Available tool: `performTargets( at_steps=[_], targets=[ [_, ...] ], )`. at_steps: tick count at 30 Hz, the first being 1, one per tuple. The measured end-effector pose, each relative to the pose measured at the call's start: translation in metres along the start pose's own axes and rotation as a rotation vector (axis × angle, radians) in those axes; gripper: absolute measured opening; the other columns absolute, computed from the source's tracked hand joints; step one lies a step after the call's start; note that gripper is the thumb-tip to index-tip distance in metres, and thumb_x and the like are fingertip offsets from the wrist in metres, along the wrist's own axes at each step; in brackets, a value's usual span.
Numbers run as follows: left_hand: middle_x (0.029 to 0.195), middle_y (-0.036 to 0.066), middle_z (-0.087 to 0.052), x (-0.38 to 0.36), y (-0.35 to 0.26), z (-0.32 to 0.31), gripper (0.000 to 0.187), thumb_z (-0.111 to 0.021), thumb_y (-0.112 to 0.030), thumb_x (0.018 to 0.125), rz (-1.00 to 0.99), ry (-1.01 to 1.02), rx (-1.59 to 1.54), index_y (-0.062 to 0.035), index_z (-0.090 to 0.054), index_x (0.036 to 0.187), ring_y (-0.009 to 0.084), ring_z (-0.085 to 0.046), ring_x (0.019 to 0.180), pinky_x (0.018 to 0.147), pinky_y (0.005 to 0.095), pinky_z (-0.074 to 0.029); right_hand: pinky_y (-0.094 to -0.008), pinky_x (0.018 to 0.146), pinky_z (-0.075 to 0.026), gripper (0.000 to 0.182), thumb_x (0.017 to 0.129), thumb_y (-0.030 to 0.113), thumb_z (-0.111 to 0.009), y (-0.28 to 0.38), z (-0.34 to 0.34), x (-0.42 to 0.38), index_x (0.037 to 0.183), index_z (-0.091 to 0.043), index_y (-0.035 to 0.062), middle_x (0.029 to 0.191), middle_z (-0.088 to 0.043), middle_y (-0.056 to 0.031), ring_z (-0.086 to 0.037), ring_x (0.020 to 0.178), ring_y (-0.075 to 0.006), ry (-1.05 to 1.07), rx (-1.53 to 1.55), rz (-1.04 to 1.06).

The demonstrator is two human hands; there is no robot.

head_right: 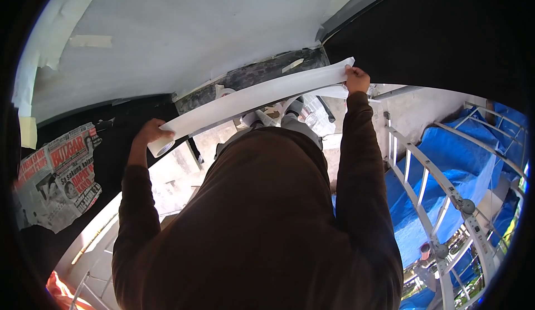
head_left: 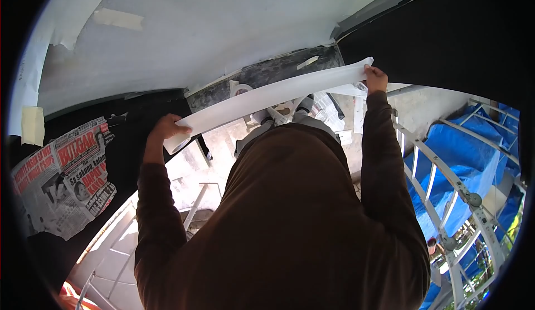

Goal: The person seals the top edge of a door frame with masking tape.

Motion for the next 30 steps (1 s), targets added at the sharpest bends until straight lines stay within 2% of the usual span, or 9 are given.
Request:
performTargets(
  at_steps=[7, 9, 13, 14, 17, 21, 23, 27, 30],
  targets=[
    [0.096, 0.006, -0.074, -0.053, -0.021, -0.026, 0.048, -0.088, -0.026, 0.07, -0.1, 0.291, -0.238, -0.0054, -0.071, 0.109, 0.0185, -0.069, 0.089, 0.084, 0.0342, -0.053, -0.0334, 0.059, -0.059, 0.032, 0.09, 0.027, -0.077, -0.003, 0.028, 0.054, 0.1, -0.073, -0.0027, 0.082, -0.071, -0.0076, -0.068, 0.071, -0.016, -0.075, 0.0, -0.031],
    [0.095, 0.005, -0.072, -0.082, -0.034, -0.021, 0.043, -0.086, -0.021, 0.073, -0.219, 0.292, -0.692, -0.0056, -0.069, 0.109, 0.0161, -0.067, 0.09, 0.086, 0.0325, -0.051, -0.0331, 0.059, -0.058, 0.033, 0.09, 0.027, -0.076, -0.002, 0.03, 0.055, 0.103, -0.072, -0.0032, 0.082, -0.07, -0.0076, -0.067, 0.071, -0.0154, -0.041, -0.02, -0.021],
    [0.098, 0.011, -0.073, -0.086, -0.013, -0.028, 0.042, -0.084, -0.027, 0.078, -0.103, 0.227, -0.354, -0.0026, -0.071, 0.109, 0.0196, -0.068, 0.092, 0.085, 0.033, -0.052, -0.0295, 0.055, -0.054, 0.03, 0.089, 0.024, -0.078, -0.007, 0.017, 0.065, 0.102, -0.073, -0.0027, 0.08, -0.07, -0.0062, -0.065, 0.067, -0.014, -0.02, -0.043, 0.039],
    [0.098, 0.014, -0.074, -0.084, -0.008, -0.031, 0.056, -0.086, -0.039, 0.074, -0.055, 0.2, -0.217, -0.0022, -0.072, 0.113, 0.0241, -0.07, 0.092, 0.085, 0.0347, -0.052, -0.0331, 0.07, -0.059, 0.031, 0.089, 0.022, -0.077, 0.007, 0.01, 0.058, 0.104, -0.071, -0.0046, 0.087, -0.07, -0.0073, -0.068, 0.078, -0.017, -0.022, 0.001, -0.002],
    [0.099, 0.017, -0.075, -0.069, 0.021, -0.054, 0.068, -0.086, -0.049, 0.069, 0.052, 0.183, -0.044, -0.0026, -0.073, 0.117, 0.028, -0.071, 0.093, 0.085, 0.0364, -0.053, -0.0313, 0.067, -0.057, 0.03, 0.089, 0.023, -0.078, 0.031, -0.007, 0.082, 0.102, -0.071, -0.0031, 0.087, -0.069, -0.0054, -0.067, 0.078, -0.0154, 0.033, 0.024, 0.044],
    [0.105, 0.015, -0.076, -0.073, 0.016, -0.057, 0.063, -0.088, -0.043, 0.071, 0.216, 0.202, 0.093, -0.0042, -0.073, 0.119, 0.0251, -0.071, 0.096, 0.086, 0.036, -0.053, -0.0284, 0.061, -0.054, 0.029, 0.089, 0.023, -0.078, 0.099, -0.033, 0.085, 0.099, -0.072, -0.0031, 0.085, -0.07, -0.0048, -0.064, 0.072, -0.0126, 0.04, 0.058, 0.118],
    [0.101, 0.015, -0.075, -0.091, -0.005, -0.058, 0.067, -0.084, -0.048, 0.072, 0.031, 0.24, -0.174, -0.0013, -0.072, 0.118, 0.0268, -0.071, 0.095, 0.086, 0.0359, -0.053, -0.0284, 0.066, -0.055, 0.028, 0.091, 0.023, -0.077, 0.103, -0.035, 0.098, 0.102, -0.071, -0.0026, 0.088, -0.069, -0.0041, -0.065, 0.076, -0.013, 0.01, 0.049, 0.082],
    [0.103, 0.006, -0.071, -0.136, 0.001, -0.038, 0.06, -0.091, -0.03, 0.068, -0.262, 0.305, -0.857, 0.0011, -0.068, 0.115, 0.0153, -0.064, 0.095, 0.089, 0.0309, -0.049, -0.0293, 0.072, -0.055, 0.028, 0.094, 0.023, -0.074, 0.082, -0.021, 0.111, 0.105, -0.07, -0.0027, 0.093, -0.069, -0.0043, -0.067, 0.083, -0.0138, 0.104, 0.025, 0.027],
    [0.098, 0.006, -0.072, -0.161, -0.007, -0.035, 0.059, -0.091, -0.028, 0.07, -0.085, 0.358, -0.583, 0.0025, -0.069, 0.115, 0.0144, -0.066, 0.089, 0.084, 0.03, -0.051, -0.0293, 0.069, -0.056, 0.027, 0.093, 0.023, -0.076, 0.082, -0.03, 0.112, 0.103, -0.07, -0.0018, 0.091, -0.068, -0.0042, -0.066, 0.08, -0.0136, 0.192, -0.018, 0.042]
  ],
)
Point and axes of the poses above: each hand's wrist, its own x-axis towards the middle knuckle, its own z-axis out of the back of the hand, y = z × x, the point moved 6 cm from there along x, towards the middle knuckle
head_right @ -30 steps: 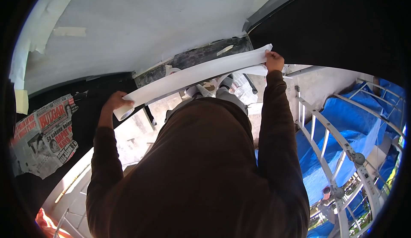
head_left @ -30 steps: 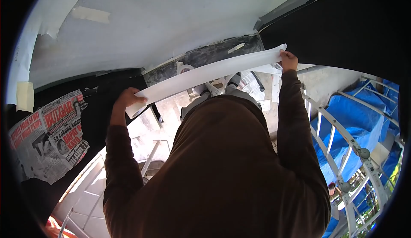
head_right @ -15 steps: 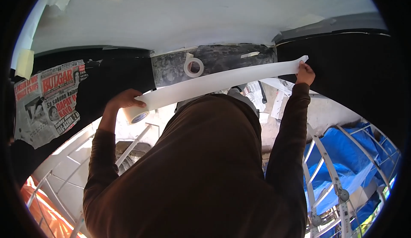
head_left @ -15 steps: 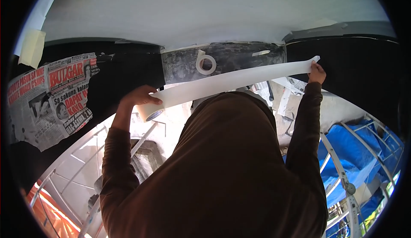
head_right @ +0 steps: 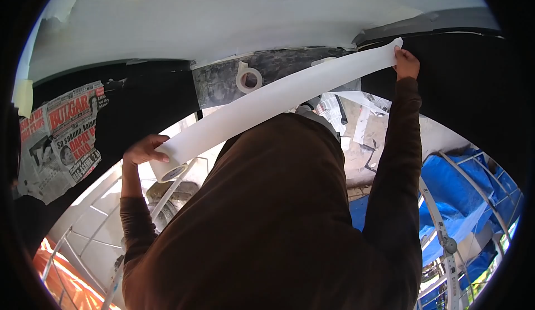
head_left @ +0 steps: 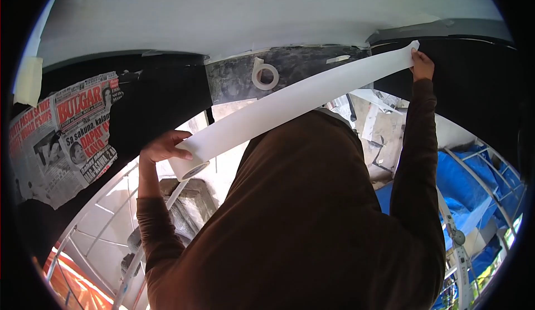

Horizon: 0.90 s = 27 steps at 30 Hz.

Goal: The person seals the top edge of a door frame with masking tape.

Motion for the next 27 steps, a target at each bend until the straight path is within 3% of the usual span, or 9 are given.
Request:
performTargets(
  at_steps=[3, 7, 11, 15, 18, 21, 23, 24, 27],
  targets=[
    [0.094, 0.011, -0.075, 0.001, 0.015, 0.001, 0.05, -0.086, -0.035, 0.079, 0.321, -0.043, 0.36, 0.002, -0.074, 0.11, 0.0165, -0.07, 0.081, 0.076, 0.0313, -0.054, -0.0269, 0.064, -0.052, 0.026, 0.091, 0.024, -0.078, 0.021, -0.032, 0.01, 0.1, -0.071, 0.0008, 0.087, -0.068, -0.0014, -0.064, 0.075, -0.0109, 0.068, 0.104, 0.036],
    [0.087, 0.009, -0.074, -0.011, 0.004, 0.001, 0.047, -0.084, -0.038, 0.081, 0.406, -0.086, 0.507, -0.0021, -0.076, 0.109, 0.0144, -0.068, 0.083, 0.074, 0.0289, -0.053, -0.0268, 0.059, -0.05, 0.023, 0.091, 0.024, -0.077, 0.029, -0.052, 0.023, 0.095, -0.071, 0.0024, 0.083, -0.066, -0.0007, -0.061, 0.071, -0.0106, -0.004, 0.089, 0.09],
    [0.08, 0.002, -0.067, -0.088, -0.02, 0.028, 0.025, -0.081, -0.018, 0.085, -0.161, -0.319, -0.098, 0.0033, -0.073, 0.096, 0.0076, -0.057, 0.074, 0.067, 0.0253, -0.046, -0.0293, 0.067, -0.052, 0.019, 0.096, 0.02, -0.074, -0.035, -0.051, -0.017, 0.103, -0.068, 0.0037, 0.088, -0.067, -0.0014, -0.065, 0.079, -0.0128, 0.1, 0.515, -0.08],
    [0.072, 0.0, -0.061, -0.178, -0.137, 0.023, 0.02, -0.08, -0.013, 0.086, -0.066, -0.524, 0.16, 0.0045, -0.07, 0.088, 0.0049, -0.052, 0.068, 0.062, 0.0232, -0.042, -0.0395, 0.095, -0.053, 0.028, 0.101, 0.016, -0.065, -0.116, -0.055, -0.074, 0.124, -0.06, 0.0006, 0.115, -0.067, -0.0078, -0.065, 0.107, -0.0195, 0.299, 0.712, -0.236],
    [0.065, 0.001, -0.058, -0.204, -0.218, -0.005, 0.021, -0.077, -0.012, 0.088, -0.095, -0.505, 0.352, 0.0053, -0.067, 0.081, 0.0069, -0.049, 0.059, 0.055, 0.0272, -0.04, -0.0404, 0.098, -0.053, 0.029, 0.101, 0.015, -0.065, -0.149, -0.072, -0.1, 0.127, -0.058, 0.0034, 0.119, -0.065, -0.0091, -0.064, 0.112, -0.0231, 0.407, 0.807, -0.258],
    [0.063, 0.009, -0.061, -0.21, -0.304, -0.039, 0.023, -0.076, -0.012, 0.087, -0.197, -0.543, 0.571, 0.006, -0.066, 0.077, 0.0152, -0.056, 0.055, 0.053, 0.0316, -0.04, -0.0375, 0.087, -0.053, 0.055, 0.095, 0.032, -0.074, -0.217, -0.062, -0.097, 0.139, -0.053, 0.0063, 0.124, -0.065, -0.0116, -0.064, 0.11, -0.0236, 0.329, 0.466, -0.701],
    [0.056, 0.012, -0.055, -0.2, -0.347, -0.057, 0.027, -0.072, -0.012, 0.089, -0.015, -0.466, 0.795, 0.006, -0.064, 0.07, 0.0207, -0.055, 0.046, 0.049, 0.0351, -0.038, -0.0353, 0.082, -0.051, 0.067, 0.095, 0.036, -0.074, -0.148, -0.074, -0.109, 0.149, -0.047, 0.0075, 0.13, -0.064, -0.0145, -0.063, 0.111, -0.0246, 0.338, -0.104, -0.455],
    [0.053, 0.014, -0.051, -0.189, -0.373, -0.075, 0.029, -0.069, -0.011, 0.089, 0.006, -0.405, 0.912, 0.0049, -0.061, 0.065, 0.0256, -0.054, 0.045, 0.048, 0.0371, -0.036, -0.0362, 0.095, -0.049, 0.071, 0.097, 0.033, -0.071, -0.113, -0.09, -0.104, 0.155, -0.041, 0.006, 0.141, -0.057, -0.0183, -0.059, 0.121, -0.0257, 0.492, -0.182, -0.116],
    [0.053, 0.014, -0.051, -0.158, -0.418, -0.121, 0.028, -0.066, -0.011, 0.088, 0.052, -0.275, 1.173, 0.0026, -0.06, 0.064, 0.0295, -0.054, 0.046, 0.049, 0.0395, -0.037, -0.0384, 0.118, -0.03, 0.068, 0.094, 0.026, -0.072, 0.119, -0.133, -0.204, 0.151, -0.044, 0.0014, 0.149, -0.051, -0.0213, -0.042, 0.144, -0.0286, 0.948, 0.409, 0.362]
  ],
)
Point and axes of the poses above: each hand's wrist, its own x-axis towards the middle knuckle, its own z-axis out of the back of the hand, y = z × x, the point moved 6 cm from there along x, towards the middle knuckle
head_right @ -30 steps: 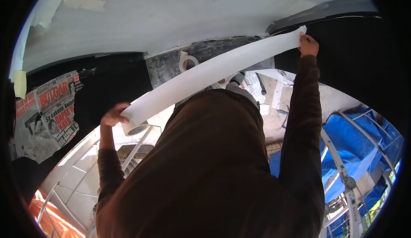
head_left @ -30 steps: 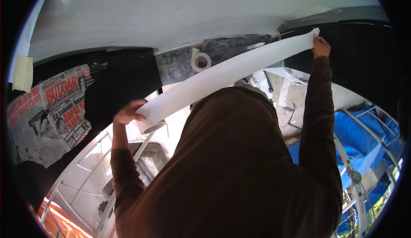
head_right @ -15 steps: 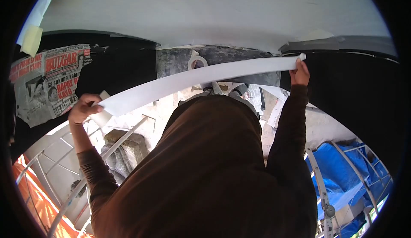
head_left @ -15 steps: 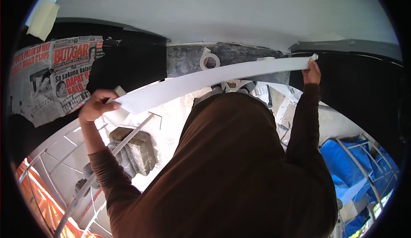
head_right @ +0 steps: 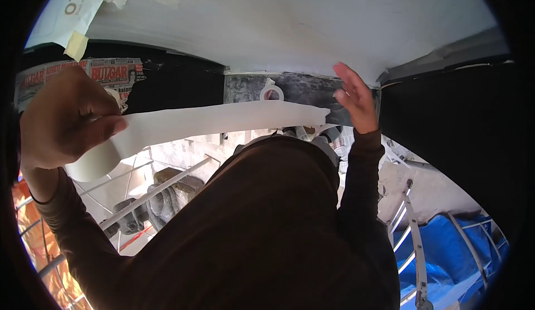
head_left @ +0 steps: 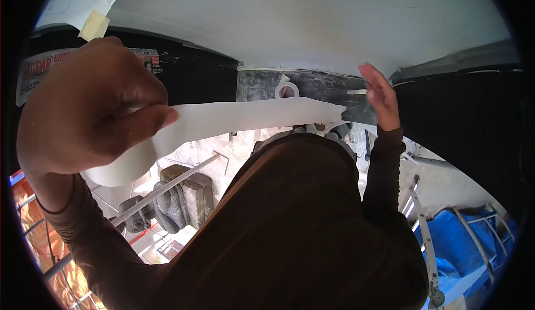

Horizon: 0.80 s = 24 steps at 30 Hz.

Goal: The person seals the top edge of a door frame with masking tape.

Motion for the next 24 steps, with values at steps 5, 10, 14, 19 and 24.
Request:
performTargets(
  at_steps=[5, 10, 14, 19, 24],
  targets=[
    [0.061, 0.012, -0.058, 0.008, -0.058, 0.013, 0.014, -0.066, -0.009, 0.085, -0.07, -0.086, 0.161, -0.0017, -0.068, 0.073, 0.0312, -0.058, 0.057, 0.059, 0.0402, -0.042, -0.0387, 0.091, -0.053, 0.066, 0.076, 0.039, -0.088, 0.204, -0.171, 0.026, 0.122, -0.064, -0.0032, 0.117, -0.068, -0.0209, -0.068, 0.107, -0.0347, 0.54, -0.108, 0.623],
    [0.088, 0.014, -0.065, -0.023, -0.065, 0.019, 0.018, -0.064, -0.003, 0.084, -0.164, -0.489, 0.285, -0.0038, -0.069, 0.101, 0.0321, -0.062, 0.078, 0.072, 0.0421, -0.045, -0.0386, 0.062, -0.053, 0.042, 0.079, 0.036, -0.085, 0.223, -0.194, 0.044, 0.095, -0.072, -0.0002, 0.071, -0.068, -0.0161, -0.068, 0.064, -0.0326, 0.511, -0.164, 0.44],
    [0.089, 0.014, -0.063, -0.013, -0.056, 0.002, 0.027, -0.061, -0.002, 0.086, -0.063, -0.428, 0.172, -0.0015, -0.062, 0.113, 0.0302, -0.059, 0.076, 0.071, 0.0411, -0.043, -0.0383, 0.058, -0.052, 0.033, 0.083, 0.031, -0.081, 0.227, -0.196, 0.054, 0.088, -0.074, -0.0001, 0.065, -0.066, -0.0166, -0.065, 0.058, -0.0323, 0.565, -0.217, 0.332],
    [0.079, 0.012, -0.051, -0.014, -0.052, 0.001, 0.02, -0.06, -0.004, 0.085, -0.061, -0.647, -0.229, 0.0032, -0.053, 0.103, 0.0236, -0.049, 0.066, 0.062, 0.0334, -0.037, -0.0394, 0.056, -0.05, 0.028, 0.085, 0.028, -0.078, 0.226, -0.209, 0.058, 0.086, -0.076, 0.0002, 0.064, -0.065, -0.0174, -0.064, 0.057, -0.0332, 0.727, -0.373, 0.258],
    [0.073, 0.007, -0.05, -0.01, -0.015, -0.027, 0.023, -0.061, -0.004, 0.081, -0.199, -0.78, -0.722, 0.0018, -0.046, 0.097, 0.0136, -0.043, 0.063, 0.057, 0.0274, -0.03, -0.0387, 0.053, -0.048, 0.022, 0.087, 0.022, -0.075, 0.228, -0.222, 0.061, 0.083, -0.075, 0.0006, 0.063, -0.064, -0.0162, -0.064, 0.058, -0.0306, 0.751, -0.34, 0.367]
  ],
)
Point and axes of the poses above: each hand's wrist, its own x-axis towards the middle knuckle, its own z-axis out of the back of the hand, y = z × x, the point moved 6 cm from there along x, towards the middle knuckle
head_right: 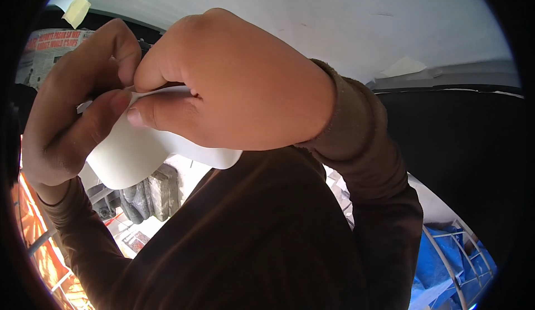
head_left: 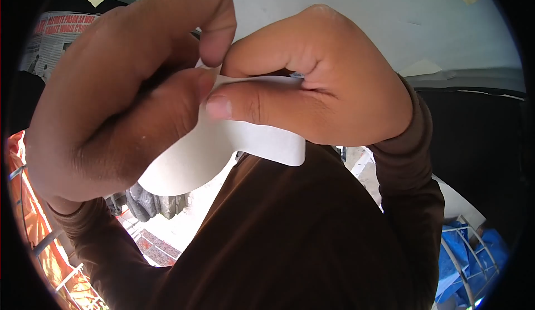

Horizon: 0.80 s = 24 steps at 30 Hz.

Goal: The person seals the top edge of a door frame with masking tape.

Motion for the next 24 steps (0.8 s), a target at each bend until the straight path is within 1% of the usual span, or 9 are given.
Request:
performTargets(
  at_steps=[4, 7, 9, 12, 16, 18, 20, 22, 24],
  targets=[
    [0.071, 0.001, -0.052, 0.0, 0.041, -0.002, 0.024, -0.06, -0.008, 0.082, 0.184, 0.257, -0.114, 0.0002, -0.045, 0.099, 0.0081, -0.041, 0.064, 0.058, 0.0249, -0.029, -0.0306, 0.049, -0.038, 0.017, 0.088, 0.014, -0.078, 0.002, -0.012, 0.001, 0.08, -0.07, 0.0014, 0.06, -0.054, -0.007, -0.047, 0.05, -0.0169, 0.018, -0.161, 0.128],
    [0.071, -0.001, -0.055, -0.006, 0.08, -0.007, 0.018, -0.057, -0.011, 0.091, 0.158, 0.257, -0.44, -0.0026, -0.045, 0.101, 0.0028, -0.043, 0.061, 0.055, 0.0212, -0.029, -0.032, 0.049, -0.038, 0.021, 0.09, 0.017, -0.077, 0.024, -0.019, -0.009, 0.076, -0.068, 0.005, 0.06, -0.052, -0.0036, -0.048, 0.049, -0.0147, -0.149, -0.359, 0.324],
    [0.071, -0.001, -0.056, -0.001, 0.151, 0.01, 0.014, -0.057, -0.01, 0.095, 0.179, 0.048, -0.624, -0.0044, -0.046, 0.103, 0.0008, -0.047, 0.059, 0.052, 0.0191, -0.032, -0.0317, 0.052, -0.039, 0.025, 0.093, 0.025, -0.075, 0.052, -0.006, -0.03, 0.078, -0.067, 0.007, 0.063, -0.052, -0.0009, -0.048, 0.05, -0.0107, -0.176, -0.402, 0.332],
    [0.068, -0.002, -0.058, -0.023, 0.272, 0.022, 0.011, -0.059, -0.008, 0.1, 0.259, -0.249, -0.666, -0.0064, -0.05, 0.105, 0.0009, -0.051, 0.057, 0.05, 0.0185, -0.037, -0.0323, 0.062, -0.047, 0.031, 0.087, 0.038, -0.08, 0.08, 0.039, -0.081, 0.09, -0.07, 0.009, 0.072, -0.061, 0.0025, -0.052, 0.055, -0.0085, -0.229, -0.431, -0.09],
    [0.067, 0.001, -0.059, -0.032, 0.408, -0.045, 0.025, -0.068, -0.006, 0.094, 0.304, -0.171, -0.296, -0.0092, -0.049, 0.109, 0.0028, -0.054, 0.061, 0.052, 0.0245, -0.04, -0.033, 0.06, -0.048, 0.024, 0.088, 0.028, -0.081, 0.074, 0.04, -0.114, 0.095, -0.067, 0.009, 0.074, -0.064, -0.0021, -0.058, 0.057, -0.0107, -0.446, -0.551, -0.16],
    [0.067, 0.007, -0.062, -0.029, 0.459, -0.083, 0.033, -0.074, -0.013, 0.09, 0.358, -0.149, -0.206, -0.0121, -0.05, 0.112, 0.0121, -0.064, 0.062, 0.055, 0.0342, -0.045, -0.0329, 0.058, -0.048, 0.023, 0.088, 0.024, -0.081, 0.075, 0.035, -0.117, 0.097, -0.066, 0.0088, 0.075, -0.065, -0.0037, -0.06, 0.058, -0.0115, -0.496, -0.555, -0.176],
    [0.074, 0.011, -0.068, -0.016, 0.5, -0.138, 0.034, -0.072, -0.022, 0.091, 0.322, -0.146, 0.178, -0.0129, -0.051, 0.116, 0.0285, -0.071, 0.068, 0.061, 0.0422, -0.052, -0.0319, 0.053, -0.047, 0.021, 0.092, 0.021, -0.076, 0.079, 0.03, -0.115, 0.104, -0.063, 0.0085, 0.073, -0.063, -0.0043, -0.06, 0.057, -0.0124, -0.495, -0.638, -0.157],
    [0.081, 0.019, -0.071, -0.001, 0.554, -0.203, 0.035, -0.069, -0.029, 0.092, 0.404, -0.125, 0.402, -0.0141, -0.052, 0.119, 0.0409, -0.071, 0.078, 0.07, 0.0536, -0.054, -0.0304, 0.051, -0.046, 0.028, 0.1, 0.03, -0.065, 0.091, 0.028, -0.125, 0.119, -0.061, 0.0105, 0.073, -0.054, -0.0027, -0.057, 0.057, -0.0122, -0.489, -0.696, -0.233],
    [0.081, 0.018, -0.072, 0.012, 0.599, -0.259, 0.037, -0.064, -0.031, 0.093, 0.454, -0.043, 0.429, -0.0152, -0.052, 0.124, 0.039, -0.072, 0.077, 0.069, 0.0541, -0.055, -0.0288, 0.054, -0.045, 0.03, 0.101, 0.032, -0.063, 0.106, 0.023, -0.116, 0.122, -0.061, 0.0105, 0.079, -0.05, -0.0017, -0.054, 0.06, -0.0106, -0.455, -0.719, -0.329]
  ],
)
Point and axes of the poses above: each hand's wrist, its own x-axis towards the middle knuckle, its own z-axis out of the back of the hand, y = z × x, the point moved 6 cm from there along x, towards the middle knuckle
